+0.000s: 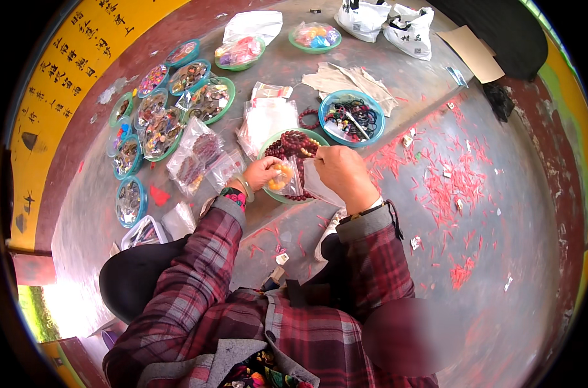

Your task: The person sits on the floor and repeatedly picks up beaded bracelets from a bowl, places them into small plastic bags, and sets the filled bags aside. The workspace includes multiple bowls of beads and a tray of tools.

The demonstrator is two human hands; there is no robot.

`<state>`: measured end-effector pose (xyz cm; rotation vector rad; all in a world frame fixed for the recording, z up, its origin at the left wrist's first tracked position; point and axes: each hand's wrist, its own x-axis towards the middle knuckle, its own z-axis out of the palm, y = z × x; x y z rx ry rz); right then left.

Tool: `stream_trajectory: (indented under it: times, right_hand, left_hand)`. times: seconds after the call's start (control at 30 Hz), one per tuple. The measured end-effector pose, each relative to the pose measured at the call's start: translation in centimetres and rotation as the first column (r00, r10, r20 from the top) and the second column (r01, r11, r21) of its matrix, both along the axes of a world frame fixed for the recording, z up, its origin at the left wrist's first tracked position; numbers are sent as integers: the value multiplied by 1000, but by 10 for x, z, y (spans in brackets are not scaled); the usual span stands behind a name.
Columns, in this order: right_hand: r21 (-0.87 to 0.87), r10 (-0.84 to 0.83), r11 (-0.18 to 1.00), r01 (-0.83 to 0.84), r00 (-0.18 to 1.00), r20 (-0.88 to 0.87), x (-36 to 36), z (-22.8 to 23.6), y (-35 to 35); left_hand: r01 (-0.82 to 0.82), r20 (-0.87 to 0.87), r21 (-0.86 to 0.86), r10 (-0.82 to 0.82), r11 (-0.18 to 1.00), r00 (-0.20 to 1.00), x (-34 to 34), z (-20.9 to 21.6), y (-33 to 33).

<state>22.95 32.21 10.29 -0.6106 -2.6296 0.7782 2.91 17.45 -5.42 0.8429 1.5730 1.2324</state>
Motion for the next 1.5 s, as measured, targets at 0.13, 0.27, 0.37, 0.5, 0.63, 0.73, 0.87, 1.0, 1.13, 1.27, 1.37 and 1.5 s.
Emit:
stream_trajectory:
  times: [0.13, 0.27, 0.37, 0.5, 0.63, 0.73, 0.87, 1.0, 1.13, 1.27, 1.37, 1.5]
  right_hand:
    - [30, -9, 1000, 8, 999, 43, 2, -8, 4]
    - [54, 17, 998, -21, 997, 81, -4, -2, -3]
    - [37, 26, 999, -29, 996, 86, -4, -6, -1]
    - [16, 44, 999, -46, 995, 86, -6, -6, -2]
    - [17, 41, 999, -42, 996, 85, -5, -6, -1]
    - [3, 60, 998, -61, 996, 69, -5, -8, -2]
    - [11, 60, 998, -61, 995, 75, -5, -8, -2]
    - [7, 70, 997, -71, 996, 48, -6, -10, -2]
    - [9, 77, 997, -77, 996, 34, -5, -12, -1]
    - [10, 80, 997, -80, 996, 30, -4, -13, -1]
    - [17, 83, 996, -83, 996, 13, -4, -14, 0]
    - [35, 115, 993, -117, 992, 55, -5, -14, 1]
  left_hand:
    - [-32, -306, -104, -1, 994, 952, -4, 8, 23]
    - [-230, -512, -138, 129, 963, 849, -30, -16, 26]
    - [-276, -600, -206, 101, 939, 794, -30, -5, 25]
    - [-320, -127, -63, 311, 945, 942, -30, -11, 12]
    - [-336, 17, 3, 336, 942, 942, -17, 1, 5]
    - [-293, -50, 51, 295, 955, 954, -11, 11, 3]
    - [-165, -156, 97, 179, 981, 971, -5, 35, 3]
    - [-101, -160, 155, 126, 983, 979, -8, 43, 6]
    - [-64, -217, 138, 93, 988, 972, -5, 54, 11]
    - [-53, -260, 138, 88, 989, 962, -4, 61, 18]
    - [-31, -368, 126, 76, 991, 927, -1, 70, 23]
    - [-11, -389, 169, 77, 986, 918, -5, 72, 26]
